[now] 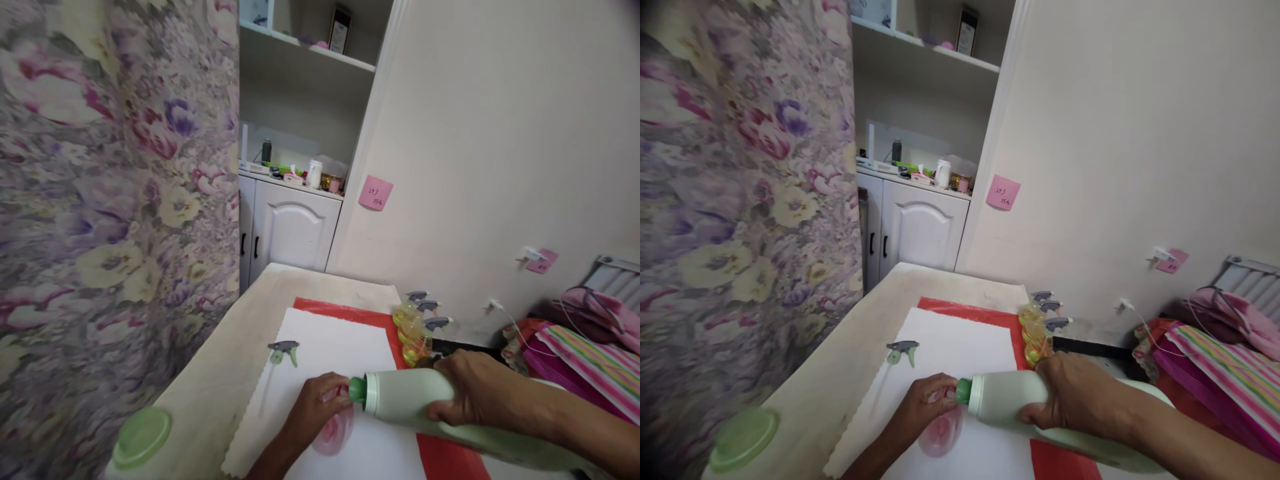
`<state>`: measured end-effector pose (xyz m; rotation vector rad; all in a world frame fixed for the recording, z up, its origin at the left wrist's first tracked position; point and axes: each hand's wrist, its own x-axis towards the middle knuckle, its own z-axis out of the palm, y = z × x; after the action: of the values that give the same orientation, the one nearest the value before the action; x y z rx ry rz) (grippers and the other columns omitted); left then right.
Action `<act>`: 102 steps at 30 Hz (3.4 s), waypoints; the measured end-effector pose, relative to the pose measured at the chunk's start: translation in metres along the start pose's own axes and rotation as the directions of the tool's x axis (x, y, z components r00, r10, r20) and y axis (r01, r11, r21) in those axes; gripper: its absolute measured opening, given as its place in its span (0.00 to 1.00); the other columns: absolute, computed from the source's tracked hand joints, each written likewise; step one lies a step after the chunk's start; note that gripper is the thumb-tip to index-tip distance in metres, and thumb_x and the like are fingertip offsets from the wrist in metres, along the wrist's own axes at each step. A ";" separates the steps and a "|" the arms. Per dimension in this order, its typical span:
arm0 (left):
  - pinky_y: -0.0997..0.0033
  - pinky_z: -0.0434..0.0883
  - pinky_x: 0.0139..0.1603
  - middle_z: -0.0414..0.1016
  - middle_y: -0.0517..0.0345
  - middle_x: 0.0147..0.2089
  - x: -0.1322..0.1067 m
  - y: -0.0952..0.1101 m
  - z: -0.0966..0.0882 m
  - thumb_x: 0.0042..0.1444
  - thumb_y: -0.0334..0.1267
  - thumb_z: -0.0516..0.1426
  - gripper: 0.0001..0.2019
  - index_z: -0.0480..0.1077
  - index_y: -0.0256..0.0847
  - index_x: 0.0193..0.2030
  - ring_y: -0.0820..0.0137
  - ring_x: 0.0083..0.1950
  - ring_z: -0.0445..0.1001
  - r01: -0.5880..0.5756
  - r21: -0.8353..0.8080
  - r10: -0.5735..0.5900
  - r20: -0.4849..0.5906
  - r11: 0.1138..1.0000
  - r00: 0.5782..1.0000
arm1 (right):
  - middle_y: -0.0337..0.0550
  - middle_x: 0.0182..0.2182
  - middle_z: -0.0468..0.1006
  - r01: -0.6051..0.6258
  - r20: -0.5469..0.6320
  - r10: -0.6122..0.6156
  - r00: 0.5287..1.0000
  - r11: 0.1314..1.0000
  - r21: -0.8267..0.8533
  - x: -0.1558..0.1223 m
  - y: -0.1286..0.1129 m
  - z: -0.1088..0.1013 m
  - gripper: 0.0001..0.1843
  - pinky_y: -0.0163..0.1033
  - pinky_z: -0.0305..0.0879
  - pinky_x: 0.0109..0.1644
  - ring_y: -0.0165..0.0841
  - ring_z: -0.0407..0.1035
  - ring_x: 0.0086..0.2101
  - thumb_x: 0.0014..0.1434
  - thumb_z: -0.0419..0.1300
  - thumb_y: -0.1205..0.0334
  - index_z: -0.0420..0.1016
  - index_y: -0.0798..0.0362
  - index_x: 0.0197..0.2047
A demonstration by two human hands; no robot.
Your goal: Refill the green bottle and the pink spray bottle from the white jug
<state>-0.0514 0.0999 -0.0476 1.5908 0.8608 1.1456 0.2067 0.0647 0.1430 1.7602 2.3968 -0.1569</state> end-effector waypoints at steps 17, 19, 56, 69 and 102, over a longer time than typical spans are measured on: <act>0.70 0.66 0.43 0.79 0.57 0.35 0.000 0.000 0.001 0.50 0.34 0.63 0.07 0.81 0.41 0.38 0.65 0.39 0.74 0.011 -0.019 -0.011 -0.005 1.000 1.000 | 0.51 0.31 0.84 0.017 0.016 -0.017 1.000 0.999 0.040 0.000 0.000 -0.002 0.20 0.38 0.59 0.30 0.44 0.78 0.31 0.48 0.62 0.43 0.78 0.52 0.33; 0.70 0.66 0.42 0.79 0.57 0.35 0.000 -0.001 0.001 0.50 0.34 0.63 0.08 0.81 0.41 0.38 0.65 0.39 0.74 0.012 -0.021 -0.012 -0.006 1.000 1.000 | 0.50 0.30 0.84 0.001 0.016 -0.002 1.000 1.000 0.029 0.000 0.001 -0.001 0.20 0.38 0.59 0.30 0.45 0.78 0.31 0.48 0.62 0.43 0.78 0.51 0.33; 0.69 0.68 0.43 0.80 0.57 0.35 0.000 0.000 0.000 0.51 0.38 0.63 0.08 0.80 0.42 0.38 0.64 0.39 0.74 0.009 0.000 -0.009 -0.001 1.000 1.000 | 0.48 0.30 0.83 0.094 -0.012 -0.094 0.996 0.995 0.026 0.002 0.008 0.001 0.21 0.39 0.62 0.31 0.42 0.77 0.30 0.50 0.61 0.42 0.78 0.52 0.35; 0.68 0.67 0.43 0.80 0.56 0.36 0.000 -0.003 0.000 0.52 0.39 0.62 0.09 0.80 0.42 0.39 0.64 0.40 0.74 0.003 0.003 -0.003 0.005 1.000 1.000 | 0.48 0.32 0.82 0.110 -0.032 -0.109 0.993 0.994 0.016 0.002 0.011 0.002 0.23 0.41 0.64 0.33 0.43 0.77 0.32 0.50 0.61 0.39 0.76 0.51 0.36; 0.69 0.68 0.43 0.80 0.57 0.36 0.000 0.000 -0.001 0.51 0.34 0.62 0.08 0.80 0.42 0.39 0.64 0.40 0.76 0.006 0.006 -0.007 0.013 1.000 1.000 | 0.48 0.31 0.83 0.079 -0.005 -0.080 0.997 0.997 -0.020 0.001 0.004 -0.005 0.22 0.37 0.56 0.28 0.43 0.77 0.30 0.49 0.61 0.39 0.76 0.52 0.32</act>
<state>-0.0524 0.0997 -0.0473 1.5979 0.8610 1.1275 0.2103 0.0678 0.1478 1.6603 2.4654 -0.1377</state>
